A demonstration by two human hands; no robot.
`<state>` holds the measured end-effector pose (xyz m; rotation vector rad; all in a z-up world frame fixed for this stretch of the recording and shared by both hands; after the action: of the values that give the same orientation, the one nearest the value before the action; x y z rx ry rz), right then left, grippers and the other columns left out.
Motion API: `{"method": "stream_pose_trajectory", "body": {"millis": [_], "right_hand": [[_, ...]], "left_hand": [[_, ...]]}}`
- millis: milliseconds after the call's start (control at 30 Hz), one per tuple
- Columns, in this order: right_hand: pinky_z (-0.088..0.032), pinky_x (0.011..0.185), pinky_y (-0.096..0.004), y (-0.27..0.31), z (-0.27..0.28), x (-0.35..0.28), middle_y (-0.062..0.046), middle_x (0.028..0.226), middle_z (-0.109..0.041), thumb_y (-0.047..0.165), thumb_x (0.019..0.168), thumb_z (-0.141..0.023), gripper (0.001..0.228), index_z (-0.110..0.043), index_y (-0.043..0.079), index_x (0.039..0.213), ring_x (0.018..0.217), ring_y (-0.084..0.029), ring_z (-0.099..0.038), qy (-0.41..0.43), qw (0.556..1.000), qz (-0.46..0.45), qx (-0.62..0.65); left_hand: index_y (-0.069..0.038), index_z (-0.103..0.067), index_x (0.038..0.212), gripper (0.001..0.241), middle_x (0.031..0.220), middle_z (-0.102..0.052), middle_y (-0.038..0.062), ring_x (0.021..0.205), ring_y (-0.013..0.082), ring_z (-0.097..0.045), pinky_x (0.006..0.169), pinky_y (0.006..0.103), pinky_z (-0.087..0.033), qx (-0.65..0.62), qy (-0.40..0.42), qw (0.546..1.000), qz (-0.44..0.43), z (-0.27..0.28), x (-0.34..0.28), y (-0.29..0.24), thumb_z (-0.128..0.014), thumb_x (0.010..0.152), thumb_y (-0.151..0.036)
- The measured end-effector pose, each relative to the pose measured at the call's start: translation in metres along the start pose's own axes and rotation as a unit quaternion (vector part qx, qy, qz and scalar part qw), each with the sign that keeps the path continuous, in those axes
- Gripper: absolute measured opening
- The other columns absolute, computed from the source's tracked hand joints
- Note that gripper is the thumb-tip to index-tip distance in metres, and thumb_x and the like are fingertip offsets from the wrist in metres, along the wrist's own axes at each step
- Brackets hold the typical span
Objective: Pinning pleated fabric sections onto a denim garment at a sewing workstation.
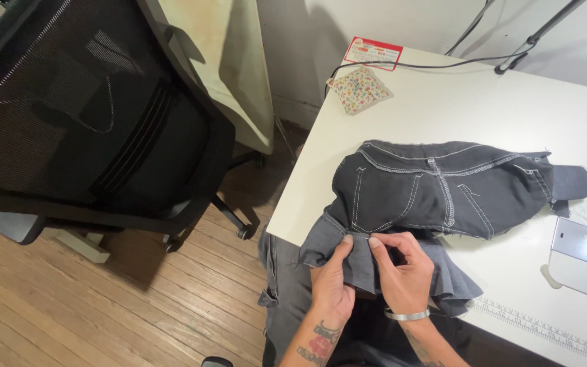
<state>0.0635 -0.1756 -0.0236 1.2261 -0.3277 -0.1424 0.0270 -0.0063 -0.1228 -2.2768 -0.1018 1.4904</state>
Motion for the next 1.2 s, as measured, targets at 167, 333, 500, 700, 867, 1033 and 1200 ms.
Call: {"method": "stream_pose_trajectory", "body": {"millis": [167, 333, 500, 700, 867, 1033, 1200], "right_hand": [[-0.066, 0.096, -0.03, 0.008, -0.002, -0.001, -0.008, 0.106, -0.09, 0.005, 0.107, -0.091, 0.004, -0.094, 0.005, 0.109, 0.099, -0.017, -0.084, 0.014, 0.999, 0.038, 0.016], [-0.071, 0.102, -0.03, 0.011, -0.001, -0.004, -0.011, 0.113, -0.091, 0.003, 0.106, -0.092, 0.009, -0.094, 0.003, 0.114, 0.104, -0.019, -0.087, 0.015, 0.996, 0.085, 0.007], [-0.059, 0.124, -0.044, 0.053, 0.021, 0.013, -0.007, 0.142, -0.088, 0.015, 0.112, -0.086, 0.019, -0.091, 0.011, 0.131, 0.131, -0.028, -0.08, 0.085, 0.959, 0.221, -0.159], [-0.059, 0.098, -0.059, 0.007, 0.025, 0.017, 0.007, 0.14, -0.078, 0.051, 0.113, -0.077, 0.039, -0.082, 0.029, 0.145, 0.124, -0.036, -0.067, 0.204, 0.854, 0.234, -0.419], [-0.059, 0.104, -0.048, 0.045, 0.015, 0.006, -0.001, 0.134, -0.075, 0.041, 0.114, -0.083, 0.029, -0.081, 0.019, 0.132, 0.116, -0.03, -0.066, 0.163, 0.85, 0.303, -0.399], [-0.061, 0.097, -0.056, -0.019, -0.001, 0.005, 0.0, 0.139, -0.08, 0.063, 0.112, -0.073, 0.061, -0.074, 0.02, 0.156, 0.136, -0.033, -0.066, 0.228, 0.841, 0.169, -0.46], [-0.05, 0.106, -0.052, 0.013, 0.016, -0.012, 0.003, 0.12, -0.077, 0.046, 0.111, -0.083, 0.024, -0.085, 0.025, 0.122, 0.122, -0.033, -0.07, 0.238, 0.893, 0.178, -0.338]], "left_hand": [[0.004, -0.089, 0.131, 0.046, 0.129, -0.094, 0.025, 0.114, 0.0347, -0.088, 0.105, 0.0513, -0.076, 0.009, 0.03, 0.999, -0.031, 0.003, 0.013, 0.005, -0.097, 0.088, 0.017], [0.01, -0.088, 0.138, 0.05, 0.133, -0.092, 0.029, 0.118, 0.0369, -0.087, 0.109, 0.0527, -0.074, 0.006, 0.064, 0.994, -0.084, -0.008, -0.004, -0.012, -0.093, 0.089, 0.02], [-0.001, -0.08, 0.148, 0.065, 0.15, -0.089, 0.029, 0.132, 0.0447, -0.085, 0.116, 0.0635, -0.071, 0.046, 0.003, 0.998, -0.038, -0.001, -0.017, -0.04, -0.093, 0.086, 0.014], [-0.008, -0.077, 0.156, 0.075, 0.153, -0.088, 0.019, 0.141, 0.0342, -0.083, 0.124, 0.0539, -0.068, 0.163, 0.0, 0.986, -0.035, -0.01, -0.006, -0.079, -0.095, 0.085, 0.007], [-0.012, -0.071, 0.165, 0.088, 0.161, -0.085, 0.013, 0.15, 0.0277, -0.078, 0.135, 0.044, -0.06, 0.2, 0.033, 0.979, -0.027, -0.019, -0.004, -0.093, -0.094, 0.082, 0.002], [-0.008, -0.079, 0.153, 0.074, 0.149, -0.089, 0.018, 0.139, 0.0308, -0.082, 0.125, 0.0499, -0.067, 0.185, 0.103, 0.976, -0.045, -0.019, 0.034, -0.1, -0.094, 0.083, 0.01], [0.005, -0.07, 0.162, 0.075, 0.178, -0.073, 0.025, 0.17, 0.0404, -0.066, 0.143, 0.0487, -0.052, 0.238, 0.156, 0.957, 0.052, -0.004, 0.052, -0.099, -0.086, 0.092, -0.014]]}}
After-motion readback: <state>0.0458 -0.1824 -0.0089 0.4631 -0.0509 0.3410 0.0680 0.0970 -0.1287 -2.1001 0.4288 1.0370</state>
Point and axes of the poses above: each hand's wrist, its own x-axis towards the middle knuckle, its own z-axis out of the back of the hand, y = z × x, the point moved 10 cm from there along x, towards the middle knuckle
